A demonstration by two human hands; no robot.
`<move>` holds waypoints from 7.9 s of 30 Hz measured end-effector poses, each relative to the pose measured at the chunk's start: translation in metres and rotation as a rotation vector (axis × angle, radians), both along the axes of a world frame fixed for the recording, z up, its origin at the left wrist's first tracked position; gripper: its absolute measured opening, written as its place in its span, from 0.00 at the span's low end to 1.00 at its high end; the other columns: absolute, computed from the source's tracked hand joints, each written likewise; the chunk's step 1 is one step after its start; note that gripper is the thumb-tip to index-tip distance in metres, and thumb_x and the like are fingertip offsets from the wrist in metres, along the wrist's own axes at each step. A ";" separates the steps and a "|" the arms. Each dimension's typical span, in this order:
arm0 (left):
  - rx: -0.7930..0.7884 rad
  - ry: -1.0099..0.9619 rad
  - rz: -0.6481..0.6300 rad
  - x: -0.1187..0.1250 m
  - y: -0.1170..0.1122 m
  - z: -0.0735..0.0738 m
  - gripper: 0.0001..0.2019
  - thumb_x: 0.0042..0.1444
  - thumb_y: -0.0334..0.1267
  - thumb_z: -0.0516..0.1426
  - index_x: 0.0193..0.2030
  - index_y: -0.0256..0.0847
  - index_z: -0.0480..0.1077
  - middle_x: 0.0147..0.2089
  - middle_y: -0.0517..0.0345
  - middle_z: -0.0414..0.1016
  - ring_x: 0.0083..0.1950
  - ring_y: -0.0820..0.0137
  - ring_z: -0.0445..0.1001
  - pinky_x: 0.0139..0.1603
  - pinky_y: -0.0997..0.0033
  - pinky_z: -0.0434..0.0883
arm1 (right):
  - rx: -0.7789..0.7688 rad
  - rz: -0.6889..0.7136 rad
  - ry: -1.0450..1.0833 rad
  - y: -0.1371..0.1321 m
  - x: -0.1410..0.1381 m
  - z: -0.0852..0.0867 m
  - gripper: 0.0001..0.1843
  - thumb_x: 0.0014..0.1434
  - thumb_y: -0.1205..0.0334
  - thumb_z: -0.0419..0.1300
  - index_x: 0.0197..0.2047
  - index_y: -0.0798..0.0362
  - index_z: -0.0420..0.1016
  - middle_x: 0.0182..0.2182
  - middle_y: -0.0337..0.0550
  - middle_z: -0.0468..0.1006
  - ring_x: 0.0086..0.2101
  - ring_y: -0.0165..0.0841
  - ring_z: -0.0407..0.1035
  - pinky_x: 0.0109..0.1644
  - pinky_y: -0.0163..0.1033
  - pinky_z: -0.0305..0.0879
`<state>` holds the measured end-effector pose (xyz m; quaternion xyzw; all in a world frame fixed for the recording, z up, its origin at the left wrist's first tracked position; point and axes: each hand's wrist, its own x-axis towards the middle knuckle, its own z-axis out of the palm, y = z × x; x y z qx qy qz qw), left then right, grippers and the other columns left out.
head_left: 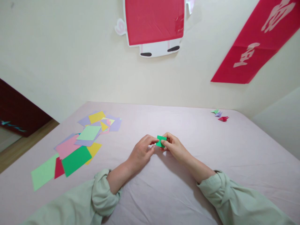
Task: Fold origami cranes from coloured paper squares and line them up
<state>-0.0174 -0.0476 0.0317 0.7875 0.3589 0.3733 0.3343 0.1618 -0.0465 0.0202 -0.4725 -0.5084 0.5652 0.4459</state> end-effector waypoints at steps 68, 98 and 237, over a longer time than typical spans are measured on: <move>0.127 0.526 0.124 0.017 0.016 -0.018 0.03 0.58 0.30 0.53 0.35 0.40 0.65 0.38 0.56 0.66 0.38 0.67 0.67 0.40 0.66 0.66 | 0.745 0.269 -1.206 -0.037 0.015 0.007 0.14 0.61 0.74 0.54 0.47 0.52 0.74 0.45 0.48 0.79 0.42 0.38 0.72 0.45 0.44 0.72; 0.240 0.617 0.044 -0.004 -0.021 -0.018 0.19 0.61 0.26 0.49 0.57 0.44 0.64 0.59 0.51 0.69 0.58 0.63 0.67 0.58 0.57 0.65 | 0.778 0.230 -1.254 -0.039 0.013 0.003 0.12 0.61 0.74 0.54 0.43 0.52 0.76 0.46 0.48 0.79 0.40 0.38 0.72 0.43 0.44 0.71; 0.251 0.552 -0.056 -0.005 -0.019 -0.012 0.15 0.60 0.27 0.53 0.52 0.45 0.70 0.54 0.53 0.72 0.55 0.63 0.68 0.54 0.58 0.68 | 0.506 0.264 -0.807 -0.030 0.031 0.008 0.18 0.57 0.77 0.49 0.42 0.50 0.74 0.46 0.43 0.79 0.46 0.33 0.72 0.51 0.41 0.67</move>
